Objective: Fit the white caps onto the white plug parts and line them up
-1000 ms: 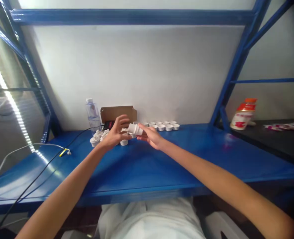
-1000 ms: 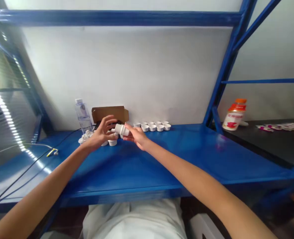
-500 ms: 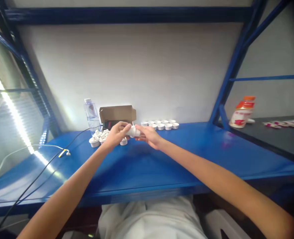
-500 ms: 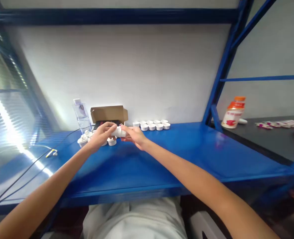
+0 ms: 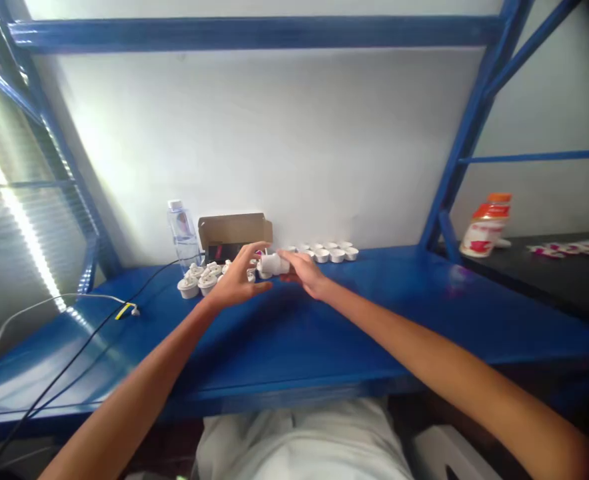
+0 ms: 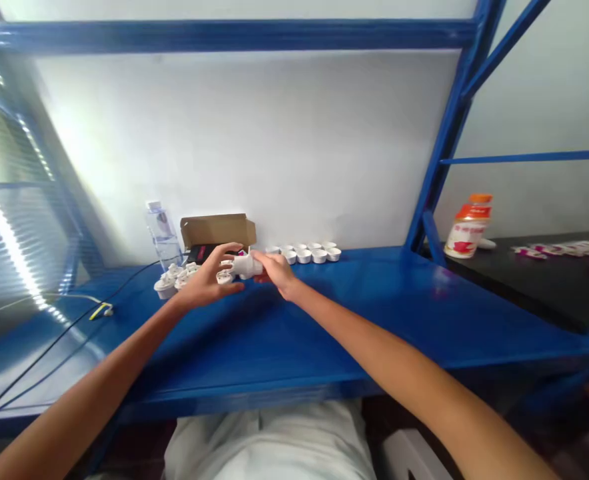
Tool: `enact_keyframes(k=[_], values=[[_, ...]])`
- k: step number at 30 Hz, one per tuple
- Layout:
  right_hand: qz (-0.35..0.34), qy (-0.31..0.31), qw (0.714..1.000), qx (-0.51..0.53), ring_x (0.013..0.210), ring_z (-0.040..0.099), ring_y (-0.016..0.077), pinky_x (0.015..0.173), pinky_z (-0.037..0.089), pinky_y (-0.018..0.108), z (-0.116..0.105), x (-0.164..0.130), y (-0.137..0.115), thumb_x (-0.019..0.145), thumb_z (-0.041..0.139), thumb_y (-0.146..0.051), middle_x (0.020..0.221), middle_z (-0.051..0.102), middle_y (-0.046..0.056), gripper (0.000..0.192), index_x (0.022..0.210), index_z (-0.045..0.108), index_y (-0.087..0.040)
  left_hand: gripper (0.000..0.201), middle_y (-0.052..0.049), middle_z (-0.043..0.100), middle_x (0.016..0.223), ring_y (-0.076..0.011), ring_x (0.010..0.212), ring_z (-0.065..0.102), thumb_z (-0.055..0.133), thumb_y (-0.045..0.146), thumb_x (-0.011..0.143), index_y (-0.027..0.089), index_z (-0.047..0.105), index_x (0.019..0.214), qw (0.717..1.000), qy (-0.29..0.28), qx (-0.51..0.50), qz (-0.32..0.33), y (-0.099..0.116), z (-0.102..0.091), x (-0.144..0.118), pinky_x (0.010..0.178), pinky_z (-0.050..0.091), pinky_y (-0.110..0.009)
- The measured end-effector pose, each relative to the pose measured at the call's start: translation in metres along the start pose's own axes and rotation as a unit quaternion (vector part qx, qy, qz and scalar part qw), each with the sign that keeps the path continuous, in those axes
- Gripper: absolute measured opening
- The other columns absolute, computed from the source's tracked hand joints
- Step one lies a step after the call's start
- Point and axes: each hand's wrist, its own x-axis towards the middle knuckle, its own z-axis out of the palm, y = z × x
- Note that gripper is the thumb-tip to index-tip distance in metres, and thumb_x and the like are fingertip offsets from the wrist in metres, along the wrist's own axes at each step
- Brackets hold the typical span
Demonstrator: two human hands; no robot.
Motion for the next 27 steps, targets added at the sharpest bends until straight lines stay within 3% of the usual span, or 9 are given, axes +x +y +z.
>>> enact_keyframes(k=[2,5,8,11,16,21,27], values=[[-0.091,0.037,0.981,-0.169,0.069,0.061,0.0192,0.062,0.047,0.029,-0.011,0.004,0.002,0.075,0.072,-0.048,0.074,0.067,0.002,0.029,0.085,0.067,-0.021,0.054,-0.011,0.053,0.134,-0.0277,0.122,0.053,0.068,0.027,0.078,0.025,0.055,0.13,0.997,0.016,0.078,0.002,-0.001,-0.002,0.001,0.102,0.045,-0.042],[-0.158,0.062,0.906,-0.387,0.077,0.06,0.0206,0.067,0.043,0.028,-0.027,0.009,0.007,0.066,0.077,-0.033,0.083,0.068,0.002,0.032,0.094,0.064,-0.022,0.031,-0.009,0.06,0.115,-0.0275,0.11,0.058,0.063,0.029,0.082,0.023,0.064,0.112,0.985,0.036,0.168,-0.009,-0.004,-0.01,0.001,0.099,0.045,-0.042],[-0.14,0.043,0.877,-0.458,0.078,0.061,0.0209,0.068,0.041,0.028,-0.033,0.016,0.013,0.076,0.069,-0.031,0.086,0.068,0.003,0.031,0.105,0.061,-0.022,0.024,-0.008,0.063,0.106,-0.0274,0.101,0.06,0.062,0.031,0.082,0.022,0.065,0.104,0.978,0.06,0.196,-0.025,-0.007,-0.017,0.001,0.09,0.047,-0.041],[-0.165,0.013,0.855,-0.492,0.089,0.064,0.0221,0.077,0.043,0.029,-0.028,0.031,0.016,0.086,0.062,-0.03,0.097,0.071,0.007,0.026,0.11,0.063,-0.021,0.02,-0.008,0.065,0.103,-0.0268,0.097,0.061,0.061,0.032,0.083,0.022,0.065,0.1,0.975,0.079,0.204,-0.026,-0.008,-0.02,0.002,0.087,0.047,-0.04],[-0.134,-0.023,0.796,-0.59,0.11,0.062,0.0256,0.092,0.043,0.032,-0.013,0.069,0.013,0.096,0.05,-0.025,0.117,0.069,0.013,0.025,0.111,0.069,-0.019,0.015,-0.008,0.065,0.098,-0.0262,0.094,0.062,0.059,0.031,0.084,0.022,0.065,0.094,0.973,0.064,0.218,-0.036,-0.004,-0.017,0.001,0.084,0.047,-0.039],[-0.087,-0.042,0.792,-0.603,0.115,0.062,0.0289,0.098,0.043,0.039,-0.009,0.097,0.012,0.094,0.054,-0.025,0.119,0.07,0.012,0.032,0.124,0.066,-0.024,0.016,-0.007,0.065,0.099,-0.0257,0.096,0.062,0.057,0.029,0.084,0.021,0.066,0.095,0.963,0.031,0.261,-0.062,-0.007,-0.015,-0.002,0.086,0.047,-0.038],[-0.08,-0.052,0.81,-0.579,0.12,0.061,0.0293,0.102,0.043,0.04,-0.018,0.099,0.012,0.087,0.059,-0.018,0.129,0.067,0.011,0.055,0.141,0.053,-0.028,0.018,-0.009,0.065,0.105,-0.0307,0.109,0.056,0.058,0.03,0.083,0.022,0.068,0.097,0.935,-0.027,0.343,-0.085,-0.014,-0.004,-0.009,0.09,0.045,-0.044]])
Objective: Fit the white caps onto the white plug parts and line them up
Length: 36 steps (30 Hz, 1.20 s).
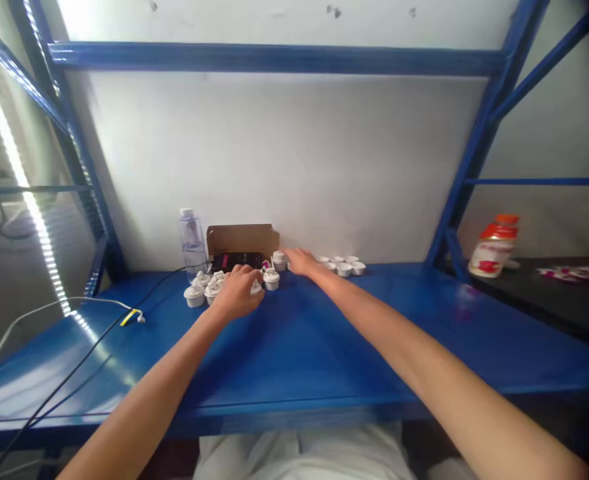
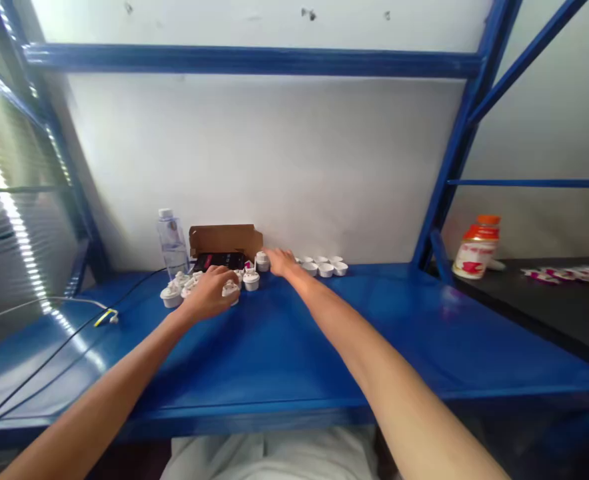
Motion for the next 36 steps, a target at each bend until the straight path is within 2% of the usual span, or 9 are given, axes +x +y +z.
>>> enact_keyframes(k=[6,9,12,14,18,22,26,31,36], values=[[0.018,0.052,0.986,0.156,0.091,0.069,0.0223,0.085,0.052,0.031,0.001,-0.023,0.0,0.09,0.051,-0.019,0.101,0.076,0.009,0.044,0.133,0.06,-0.017,0.032,-0.016,0.059,0.129,-0.0333,0.127,0.044,0.054,0.03,0.088,0.018,0.062,0.117,0.993,0.047,0.101,0.041,0.013,0.02,0.002,0.102,0.036,-0.053],[0.046,0.035,0.915,0.398,0.081,0.069,0.0185,0.075,0.055,0.029,0.009,-0.047,0.0,0.085,0.056,-0.021,0.096,0.076,0.007,0.033,0.115,0.069,-0.017,0.034,-0.02,0.059,0.132,-0.033,0.131,0.042,0.051,0.029,0.09,0.014,0.06,0.12,0.986,0.044,0.142,0.077,0.02,0.032,0.013,0.107,0.03,-0.056],[0.063,-0.03,0.853,0.517,0.084,0.071,0.0191,0.076,0.058,0.031,0.017,-0.07,0.004,0.082,0.059,-0.022,0.098,0.076,0.007,0.025,0.102,0.073,-0.018,0.033,-0.023,0.061,0.128,-0.0339,0.131,0.043,0.055,0.027,0.087,0.012,0.062,0.115,0.984,0.018,0.155,0.086,0.026,0.042,0.021,0.108,0.028,-0.057],[0.049,-0.047,0.866,0.496,0.089,0.071,0.0214,0.08,0.059,0.034,0.019,-0.078,0.009,0.083,0.058,-0.021,0.097,0.077,0.007,0.022,0.097,0.075,-0.019,0.03,-0.023,0.062,0.126,-0.0343,0.132,0.042,0.056,0.025,0.085,0.012,0.063,0.111,0.984,0.012,0.152,0.089,0.028,0.044,0.023,0.108,0.027,-0.058],[-0.044,-0.029,0.939,0.34,0.106,0.068,0.0261,0.097,0.053,0.04,0.012,-0.083,0.015,0.076,0.059,-0.011,0.116,0.074,0.007,0.036,0.106,0.076,-0.021,0.025,-0.019,0.063,0.122,-0.0327,0.131,0.044,0.053,0.021,0.086,0.015,0.063,0.109,0.987,0.026,0.121,0.099,0.029,0.04,0.018,0.108,0.03,-0.055],[-0.138,-0.067,0.944,0.291,0.111,0.067,0.0259,0.097,0.052,0.035,-0.002,-0.09,0.014,0.071,0.068,-0.013,0.13,0.068,0.006,0.059,0.129,0.065,-0.023,0.022,-0.012,0.064,0.114,-0.0293,0.116,0.055,0.054,0.024,0.087,0.019,0.061,0.107,0.997,0.017,0.016,0.077,0.03,0.031,0.016,0.098,0.042,-0.045],[-0.144,-0.03,0.963,0.225,0.1,0.07,0.0275,0.092,0.054,0.038,-0.01,-0.093,0.015,0.071,0.071,-0.018,0.11,0.075,0.006,0.039,0.11,0.074,-0.021,0.035,-0.01,0.061,0.117,-0.0245,0.105,0.061,0.06,0.025,0.081,0.02,0.055,0.116,0.992,0.009,-0.12,0.047,0.032,0.031,0.017,0.091,0.048,-0.038],[-0.057,0.123,0.921,0.364,0.103,0.07,0.0244,0.093,0.056,0.038,-0.006,-0.085,0.009,0.076,0.076,-0.032,0.114,0.073,0.01,0.042,0.115,0.067,-0.019,0.059,-0.012,0.061,0.116,-0.025,0.101,0.064,0.069,0.031,0.076,0.018,0.046,0.129,0.978,0.011,-0.202,-0.053,0.033,0.041,0.018,0.088,0.051,-0.038],[-0.153,0.059,0.912,0.377,0.107,0.069,0.0241,0.098,0.054,0.038,-0.001,-0.092,-0.009,0.082,0.072,-0.033,0.115,0.073,0.008,0.031,0.11,0.072,-0.021,0.07,-0.007,0.069,0.101,-0.0243,0.092,0.067,0.073,0.027,0.072,0.02,0.042,0.134,0.971,-0.021,-0.238,-0.03,0.032,0.041,0.019,0.084,0.051,-0.036]])
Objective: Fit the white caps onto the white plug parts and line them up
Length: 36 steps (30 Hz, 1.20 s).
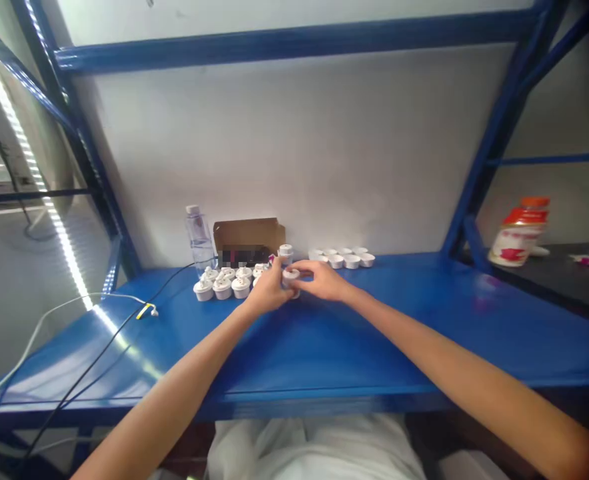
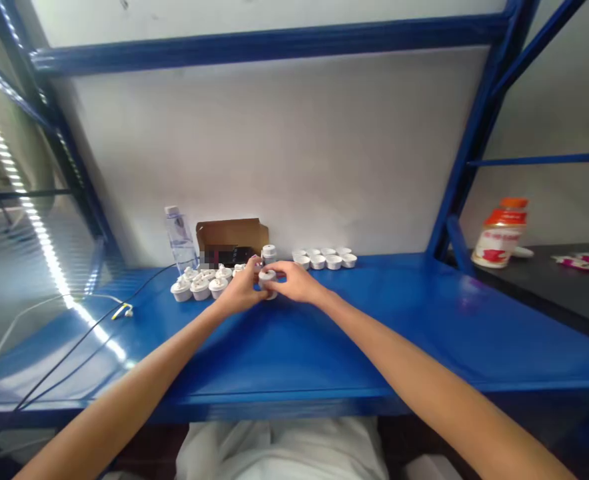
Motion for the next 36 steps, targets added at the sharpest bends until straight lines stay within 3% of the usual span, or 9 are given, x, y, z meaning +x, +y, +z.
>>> enact_keyframes(k=[4,9,13,16,19,23,27,31,36], values=[[0.016,-0.026,0.999,0.01,0.106,0.07,0.0251,0.098,0.054,0.04,0.001,-0.002,-0.003,0.081,0.071,-0.029,0.119,0.073,0.006,0.033,0.113,0.072,-0.022,0.066,-0.011,0.069,0.111,-0.0293,0.102,0.066,0.068,0.026,0.076,0.02,0.042,0.136,0.996,-0.033,0.076,0.025,0.005,-0.004,-0.003,0.087,0.049,-0.038],[0.099,-0.036,0.99,0.093,0.096,0.071,0.0224,0.087,0.057,0.034,-0.004,-0.002,-0.001,0.07,0.074,-0.018,0.108,0.074,0.006,0.039,0.109,0.068,-0.019,0.065,-0.011,0.07,0.103,-0.0311,0.096,0.068,0.067,0.033,0.08,0.019,0.042,0.138,0.994,-0.048,0.085,0.042,0.009,-0.005,-0.007,0.081,0.049,-0.037],[0.163,-0.003,0.967,0.197,0.09,0.07,0.0204,0.084,0.057,0.033,-0.011,-0.003,-0.008,0.068,0.074,-0.019,0.096,0.074,0.005,0.044,0.111,0.067,-0.019,0.066,-0.005,0.07,0.087,-0.0235,0.081,0.068,0.077,0.03,0.072,0.02,0.046,0.13,0.995,-0.019,-0.1,0.017,0.01,-0.005,-0.003,0.075,0.05,-0.033],[0.162,0.004,0.949,0.269,0.089,0.07,0.02,0.087,0.057,0.035,-0.02,-0.002,-0.017,0.07,0.075,-0.024,0.097,0.074,0.005,0.044,0.113,0.067,-0.019,0.071,-0.005,0.07,0.091,-0.0205,0.078,0.068,0.085,0.03,0.064,0.019,0.049,0.124,0.959,0.024,-0.276,-0.054,0.015,-0.01,0.001,0.072,0.052,-0.032],[0.095,0.025,0.964,0.247,0.092,0.07,0.0198,0.087,0.056,0.033,-0.026,0.0,-0.025,0.065,0.08,-0.023,0.103,0.073,0.004,0.047,0.11,0.067,-0.02,0.059,-0.008,0.071,0.094,-0.0205,0.082,0.068,0.089,0.034,0.062,0.014,0.061,0.109,0.927,0.03,-0.362,-0.091,0.021,-0.02,0.002,0.075,0.052,-0.033],[0.038,0.031,0.976,0.212,0.098,0.07,0.0223,0.089,0.056,0.034,-0.027,0.002,-0.031,0.059,0.086,-0.022,0.104,0.073,0.004,0.051,0.106,0.067,-0.021,0.045,-0.011,0.072,0.103,-0.0215,0.095,0.067,0.078,0.046,0.076,0.011,0.072,0.104,0.893,-0.013,-0.443,-0.078,0.026,-0.033,0.0,0.085,0.051,-0.033],[0.066,0.035,0.98,0.184,0.098,0.071,0.025,0.09,0.057,0.039,-0.021,-0.001,-0.037,0.066,0.083,-0.035,0.1,0.075,0.006,0.051,0.113,0.067,-0.02,0.048,-0.011,0.072,0.108,-0.022,0.1,0.067,0.079,0.048,0.076,0.013,0.074,0.109,0.883,-0.04,-0.461,-0.071,0.025,-0.04,0.0,0.09,0.051,-0.034],[-0.008,0.044,0.993,0.108,0.105,0.069,0.0245,0.097,0.055,0.038,-0.016,-0.005,-0.042,0.066,0.082,-0.032,0.113,0.073,0.004,0.046,0.109,0.068,-0.023,0.05,-0.012,0.071,0.098,-0.02,0.088,0.067,0.076,0.053,0.078,0.011,0.073,0.105,0.879,-0.036,-0.46,-0.124,0.021,-0.041,-0.001,0.081,0.054,-0.033],[0.065,0.074,0.991,0.089,0.086,0.073,0.0247,0.084,0.058,0.038,-0.016,-0.004,-0.042,0.069,0.082,-0.041,0.088,0.076,0.005,0.04,0.101,0.069,-0.021,0.049,-0.009,0.07,0.096,-0.0173,0.085,0.067,0.084,0.044,0.071,0.012,0.068,0.105,0.878,-0.038,-0.466,-0.098,0.019,-0.035,-0.002,0.081,0.053,-0.032]])
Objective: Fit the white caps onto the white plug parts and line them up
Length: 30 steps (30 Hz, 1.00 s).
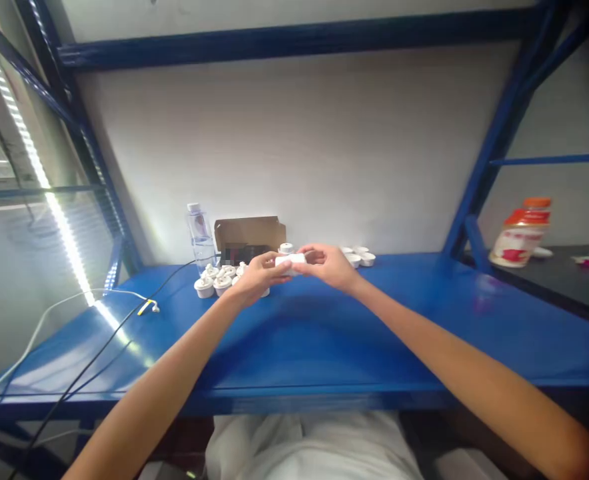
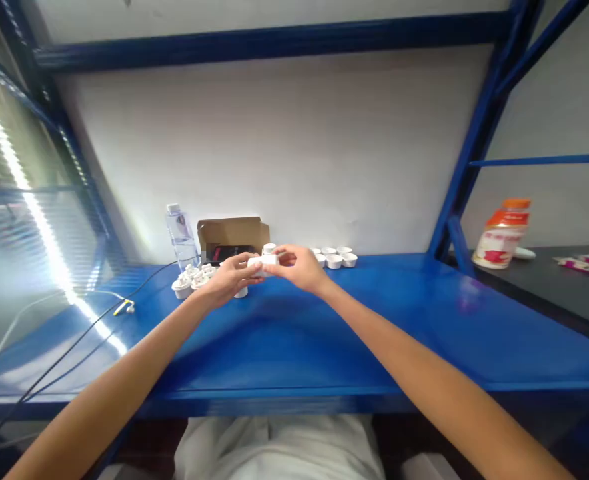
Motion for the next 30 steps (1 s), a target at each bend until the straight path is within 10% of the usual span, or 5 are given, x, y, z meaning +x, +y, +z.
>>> enact_keyframes(k=[7,14,21,26,30], values=[[-0.142,-0.013,0.989,-0.032,0.116,0.064,0.0255,0.105,0.05,0.039,0.002,-0.004,-0.007,0.072,0.081,-0.036,0.119,0.069,0.005,0.034,0.1,0.068,-0.023,0.056,-0.008,0.067,0.077,-0.0142,0.064,0.064,0.068,0.062,0.08,0.01,0.07,0.1,0.998,0.021,0.005,-0.066,0.0,0.0,0.001,0.064,0.049,-0.027],[0.028,0.018,0.997,0.068,0.086,0.073,0.0262,0.075,0.063,0.04,0.012,-0.003,0.004,0.083,0.07,-0.051,0.095,0.074,0.009,0.036,0.099,0.067,-0.019,0.05,-0.007,0.07,0.094,-0.0173,0.085,0.069,0.082,0.045,0.073,0.016,0.064,0.108,0.998,-0.016,0.053,0.02,0.005,0.003,-0.004,0.08,0.052,-0.029],[-0.135,0.006,0.991,-0.023,0.118,0.063,0.0259,0.104,0.051,0.04,0.013,-0.008,-0.003,0.075,0.079,-0.037,0.122,0.067,0.006,0.033,0.103,0.067,-0.025,0.059,-0.003,0.061,0.062,-0.0121,0.049,0.057,0.058,0.069,0.084,0.011,0.065,0.091,0.995,0.041,0.074,-0.051,0.004,0.001,0.001,0.051,0.042,-0.025],[0.018,0.025,0.997,0.069,0.079,0.072,0.0226,0.074,0.062,0.038,0.015,-0.006,0.001,0.077,0.076,-0.048,0.101,0.072,0.008,0.047,0.113,0.062,-0.022,0.047,-0.006,0.071,0.092,-0.0169,0.082,0.07,0.079,0.049,0.075,0.016,0.06,0.103,0.997,-0.004,0.065,0.033,0.007,0.0,-0.002,0.073,0.051,-0.026],[-0.063,0.008,0.997,0.034,0.097,0.071,0.0242,0.089,0.058,0.038,0.014,-0.006,0.0,0.076,0.078,-0.04,0.115,0.069,0.007,0.039,0.108,0.063,-0.023,0.052,-0.006,0.068,0.077,-0.0156,0.065,0.067,0.071,0.059,0.079,0.014,0.061,0.102,0.998,0.023,0.054,-0.019,0.002,0.0,0.001,0.062,0.048,-0.026]])
